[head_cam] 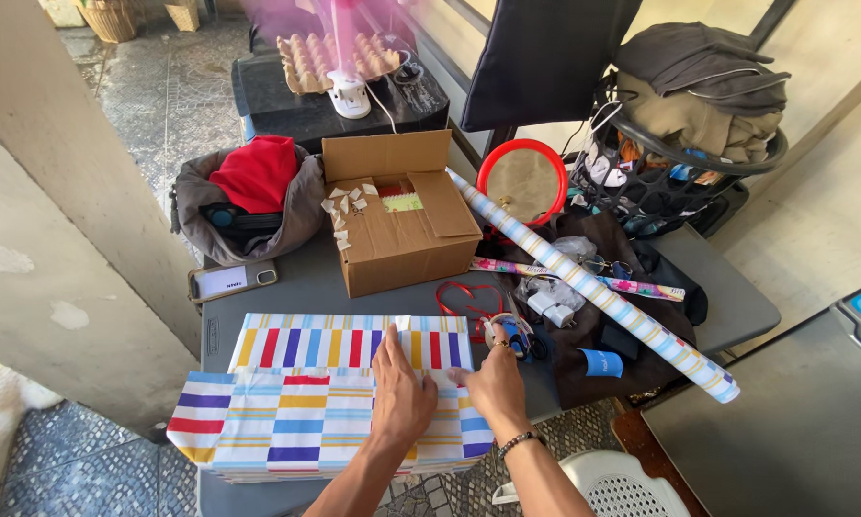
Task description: The person wraps a rectangular box with colorful striped wrapping paper. They fold the paper edges, smooth the surface, and secure the folds with pieces of clear tape. The person rotates the box to wrap multiple sides and continues taping the edges until the box is fully covered.
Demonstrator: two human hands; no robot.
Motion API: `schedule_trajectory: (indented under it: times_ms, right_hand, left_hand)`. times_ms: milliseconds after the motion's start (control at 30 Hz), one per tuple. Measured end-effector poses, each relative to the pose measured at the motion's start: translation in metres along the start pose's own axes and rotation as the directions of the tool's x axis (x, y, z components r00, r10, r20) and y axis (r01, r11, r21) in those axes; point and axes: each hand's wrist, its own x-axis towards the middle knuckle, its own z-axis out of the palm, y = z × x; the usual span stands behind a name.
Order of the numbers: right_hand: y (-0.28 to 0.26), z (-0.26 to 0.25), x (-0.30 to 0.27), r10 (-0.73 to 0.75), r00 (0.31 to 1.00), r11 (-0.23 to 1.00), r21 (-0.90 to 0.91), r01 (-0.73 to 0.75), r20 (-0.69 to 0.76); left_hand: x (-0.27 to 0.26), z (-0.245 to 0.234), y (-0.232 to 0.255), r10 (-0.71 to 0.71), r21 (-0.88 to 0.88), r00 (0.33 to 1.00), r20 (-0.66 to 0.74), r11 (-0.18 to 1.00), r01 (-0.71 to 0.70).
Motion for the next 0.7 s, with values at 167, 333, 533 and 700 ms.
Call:
schedule_trajectory:
  times_ms: [167,333,533,700]
  right_hand:
    - [0.023,0.005,0.005,0.021,0.994,1.000,0.024,-0.019,-0.103]
    - [0.044,-0.004,0.000,-0.062,0.931,0.998,-0.030,0.055,-0.359]
    - [0.075,-0.015,-0.022,0.342,0.927,0.402,0.868,-0.292,0.154]
    - [0.088,0.007,-0.031,0.262,0.947,0.406,0.868,-0.285,0.188]
  left_hand:
    - [-0.002,-0.004,0.016,-0.034,0.025,0.999,0.033,0.999,0.034]
    - [0.000,-0.002,0.032,-0.047,0.135,0.998,0.028,0.990,0.043]
    - [-0.005,0.019,0.033,0.119,0.125,0.993,0.001,0.985,-0.118]
    - [-0.008,0.030,0.029,0.120,0.074,0.989,0.082,0.989,-0.126]
